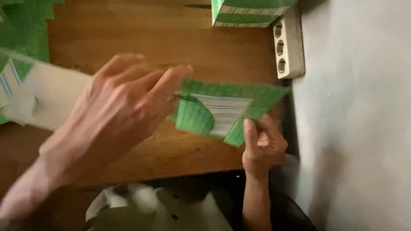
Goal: The person assembles a cardboard box by folding the flaps and securing them with green patterned tape. They handle the box and tape, folding the sides and top flaps to form the box structure.
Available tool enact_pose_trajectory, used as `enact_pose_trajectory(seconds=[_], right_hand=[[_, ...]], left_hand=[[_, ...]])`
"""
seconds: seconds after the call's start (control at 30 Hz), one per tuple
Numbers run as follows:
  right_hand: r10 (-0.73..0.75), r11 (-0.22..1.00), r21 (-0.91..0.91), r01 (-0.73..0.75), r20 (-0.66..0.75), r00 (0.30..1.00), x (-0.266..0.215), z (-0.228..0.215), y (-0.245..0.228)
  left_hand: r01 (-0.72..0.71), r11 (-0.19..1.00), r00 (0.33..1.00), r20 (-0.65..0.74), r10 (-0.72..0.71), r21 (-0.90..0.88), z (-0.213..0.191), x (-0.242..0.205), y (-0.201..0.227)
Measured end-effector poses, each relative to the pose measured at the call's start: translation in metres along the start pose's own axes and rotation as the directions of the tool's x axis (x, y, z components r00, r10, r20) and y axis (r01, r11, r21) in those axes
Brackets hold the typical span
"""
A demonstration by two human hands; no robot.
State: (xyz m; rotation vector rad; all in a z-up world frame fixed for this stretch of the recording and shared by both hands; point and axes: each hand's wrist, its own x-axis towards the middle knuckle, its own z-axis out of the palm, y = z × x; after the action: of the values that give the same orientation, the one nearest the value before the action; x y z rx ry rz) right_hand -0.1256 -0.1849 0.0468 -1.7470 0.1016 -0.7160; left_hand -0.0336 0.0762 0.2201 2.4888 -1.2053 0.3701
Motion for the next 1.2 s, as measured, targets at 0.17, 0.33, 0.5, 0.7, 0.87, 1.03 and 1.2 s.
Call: enact_pose_trajectory(seconds=[0.17,0.33,0.5,0.7,0.87,1.03,1.2], right_hand=[[0.256,0.956,0.174,-0.237,-0.092,0.962,-0.009,0.000,0.020],[0.452,0.873,-0.119,-0.474,-0.170,0.876,-0.004,-0.004,0.026],[0.384,0.896,-0.178,-0.408,-0.152,0.911,-0.012,-0.019,0.047],[0.304,0.929,-0.192,-0.318,-0.098,0.948,-0.021,-0.026,0.088],[0.291,0.949,-0.095,-0.302,-0.116,0.950,-0.004,-0.014,0.042],[-0.037,0.922,-0.377,0.093,0.153,0.988,0.023,0.004,-0.009],[-0.085,0.824,-0.524,0.214,0.258,0.962,0.016,0.007,0.005]], left_hand=[[-0.081,0.976,0.997,0.016,0.079,0.202,0.016,0.036,-0.010],[-0.142,0.989,0.987,0.077,0.139,0.041,0.076,0.037,-0.008],[0.081,0.984,0.901,0.433,-0.005,-0.156,0.172,0.009,0.001],[0.030,0.961,0.976,0.215,0.032,-0.275,0.222,-0.009,-0.008],[0.028,0.954,0.984,0.177,0.027,-0.300,0.230,-0.010,-0.014],[0.159,0.912,0.975,0.205,-0.085,-0.378,0.222,-0.004,-0.005],[0.154,0.955,0.978,0.179,-0.110,-0.255,0.235,-0.007,0.005]])
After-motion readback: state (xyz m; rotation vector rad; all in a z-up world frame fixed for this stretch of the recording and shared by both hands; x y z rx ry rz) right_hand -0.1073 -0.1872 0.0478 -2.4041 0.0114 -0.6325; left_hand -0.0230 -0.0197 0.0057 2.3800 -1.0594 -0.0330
